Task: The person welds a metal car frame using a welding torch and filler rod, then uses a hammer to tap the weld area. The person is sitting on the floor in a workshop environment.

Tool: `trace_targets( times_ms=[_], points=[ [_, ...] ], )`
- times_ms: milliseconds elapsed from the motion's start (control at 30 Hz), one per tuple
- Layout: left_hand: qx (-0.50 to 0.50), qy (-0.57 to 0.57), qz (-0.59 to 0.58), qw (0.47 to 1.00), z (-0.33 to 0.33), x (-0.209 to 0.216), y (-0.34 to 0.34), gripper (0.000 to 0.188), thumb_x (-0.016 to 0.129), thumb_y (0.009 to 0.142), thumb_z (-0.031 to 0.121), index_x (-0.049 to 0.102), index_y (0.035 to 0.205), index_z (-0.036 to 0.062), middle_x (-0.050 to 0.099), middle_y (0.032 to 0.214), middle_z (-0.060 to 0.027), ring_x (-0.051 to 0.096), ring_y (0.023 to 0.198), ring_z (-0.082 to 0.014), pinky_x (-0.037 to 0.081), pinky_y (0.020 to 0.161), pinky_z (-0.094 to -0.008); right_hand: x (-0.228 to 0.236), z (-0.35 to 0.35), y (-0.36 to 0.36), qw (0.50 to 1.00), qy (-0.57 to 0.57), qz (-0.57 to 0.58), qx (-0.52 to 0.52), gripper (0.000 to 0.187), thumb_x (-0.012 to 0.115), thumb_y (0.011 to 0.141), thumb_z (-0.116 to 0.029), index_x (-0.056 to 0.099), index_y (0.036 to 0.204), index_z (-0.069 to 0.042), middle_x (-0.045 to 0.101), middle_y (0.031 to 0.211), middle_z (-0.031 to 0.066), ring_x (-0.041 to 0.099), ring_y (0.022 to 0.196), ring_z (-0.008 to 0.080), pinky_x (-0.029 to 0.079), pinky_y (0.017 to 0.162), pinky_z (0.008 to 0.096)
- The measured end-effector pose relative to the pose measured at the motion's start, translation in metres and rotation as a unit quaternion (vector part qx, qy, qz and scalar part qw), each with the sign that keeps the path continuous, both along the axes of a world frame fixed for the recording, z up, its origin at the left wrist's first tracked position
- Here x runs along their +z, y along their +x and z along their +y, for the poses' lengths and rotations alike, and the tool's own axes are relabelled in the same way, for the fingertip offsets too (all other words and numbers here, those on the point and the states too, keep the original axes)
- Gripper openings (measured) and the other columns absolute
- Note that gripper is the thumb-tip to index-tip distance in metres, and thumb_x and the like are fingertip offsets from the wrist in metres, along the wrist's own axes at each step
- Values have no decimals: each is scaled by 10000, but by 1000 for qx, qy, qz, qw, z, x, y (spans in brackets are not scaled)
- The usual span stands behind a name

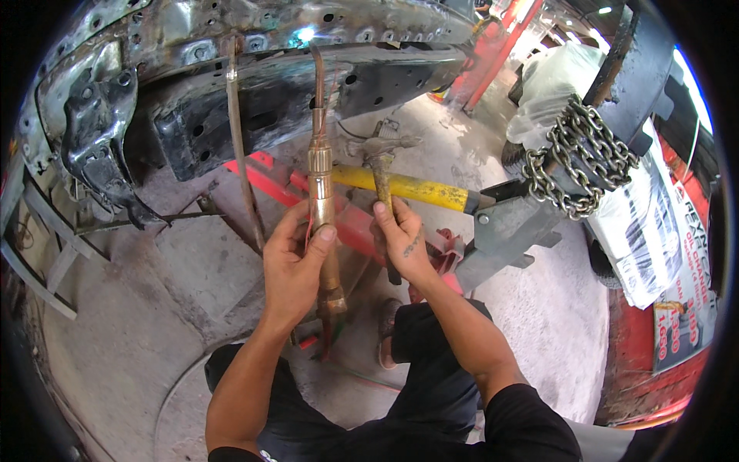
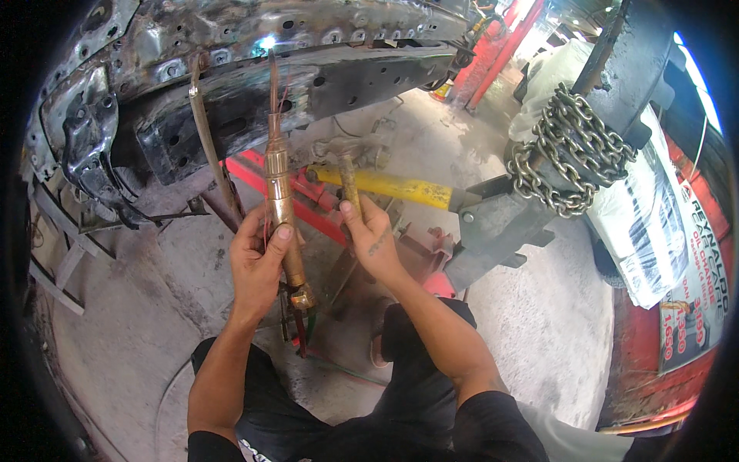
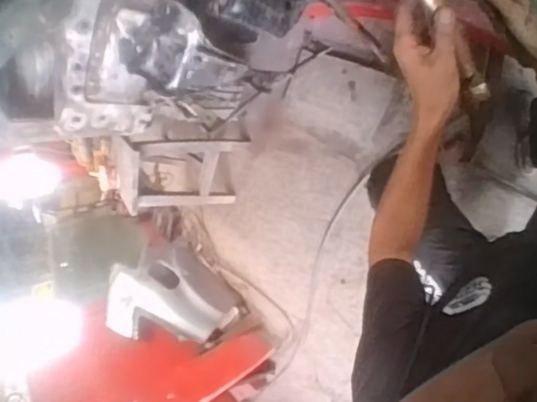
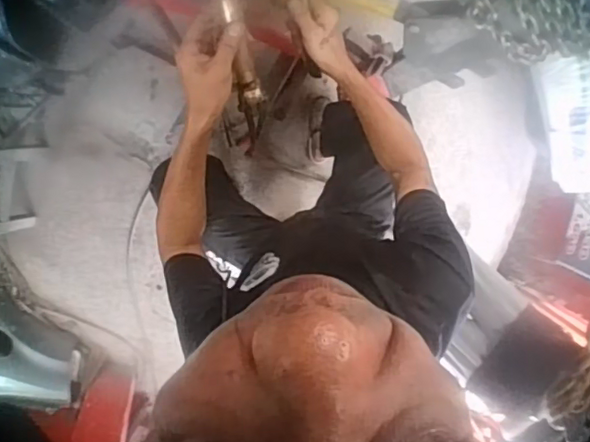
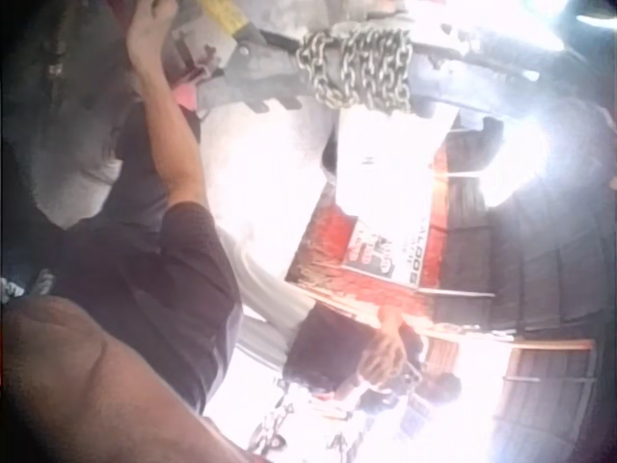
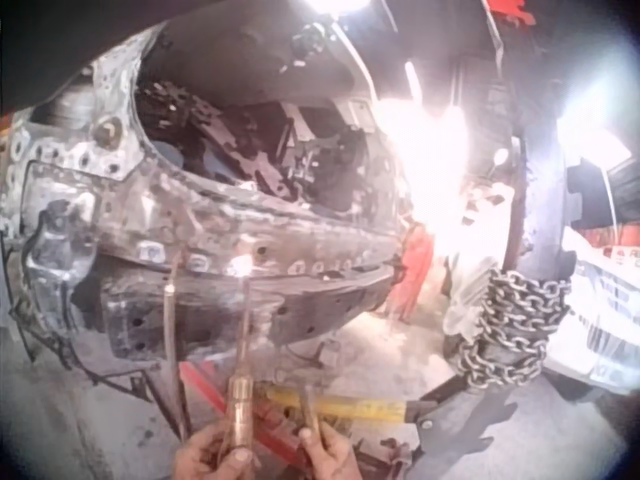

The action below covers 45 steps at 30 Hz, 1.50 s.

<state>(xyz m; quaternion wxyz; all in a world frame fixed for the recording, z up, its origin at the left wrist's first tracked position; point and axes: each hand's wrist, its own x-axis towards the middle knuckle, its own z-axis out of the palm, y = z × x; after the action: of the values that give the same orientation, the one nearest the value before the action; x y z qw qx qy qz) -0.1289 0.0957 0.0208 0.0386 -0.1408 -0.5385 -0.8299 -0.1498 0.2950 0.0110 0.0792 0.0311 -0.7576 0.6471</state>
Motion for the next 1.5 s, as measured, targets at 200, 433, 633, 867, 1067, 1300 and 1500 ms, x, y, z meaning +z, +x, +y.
trace_targets(
  times_ms=[200,433,633,867,1067,1300,1500],
  points=[
    [1,3,34,999,-1,-5,0,406,632,999,101,523,1377,0,659,1100,-50,622,958,-111,518,833,-268,-9,10,-1,999,25,8,-21,331,557,1041,-414,558,1001,-86,499,695,-35,446,540,59,360,477,235],
    [-12,6,30,999,-6,4,2,380,620,1010,114,527,1366,16,665,1171,-59,608,990,-102,506,854,-259,-9,9,-2,998,46,49,-12,349,546,1044,-421,545,985,-78,492,677,-14,459,516,69,370,468,236],
    [10,9,30,999,-3,3,2,383,629,1004,132,531,1348,-3,662,1028,-35,622,898,-108,515,802,-269,9,6,7,999,34,15,-8,370,533,1048,-431,538,963,-71,500,679,-7,459,512,72,371,465,239],
    [22,-19,19,999,-3,4,5,375,622,1004,117,531,1341,-20,666,1012,-46,632,896,-116,521,791,-281,20,8,12,1000,15,10,-13,351,541,1048,-401,543,963,-61,498,678,-5,458,514,75,369,470,240],
    [34,-23,27,999,-2,0,2,375,628,1006,131,529,1338,-15,663,998,-50,630,878,-118,516,764,-277,21,8,15,1000,-9,-5,-2,329,550,1046,-370,557,993,-46,495,681,-5,453,504,71,361,460,242],
    [12,-14,24,1000,0,-2,0,367,635,1005,136,542,1332,-1,661,1000,-48,628,881,-124,513,773,-283,16,10,13,1000,-3,-5,-4,286,553,1044,-320,565,1032,-34,490,672,-11,444,486,65,352,443,241],
    [17,-21,17,999,-1,-1,0,387,642,1003,152,536,1340,-7,656,994,-46,626,878,-128,514,776,-286,18,8,14,1000,2,7,4,279,554,1042,-305,552,1021,-27,487,656,-16,448,480,62,350,438,238]
  ],
)
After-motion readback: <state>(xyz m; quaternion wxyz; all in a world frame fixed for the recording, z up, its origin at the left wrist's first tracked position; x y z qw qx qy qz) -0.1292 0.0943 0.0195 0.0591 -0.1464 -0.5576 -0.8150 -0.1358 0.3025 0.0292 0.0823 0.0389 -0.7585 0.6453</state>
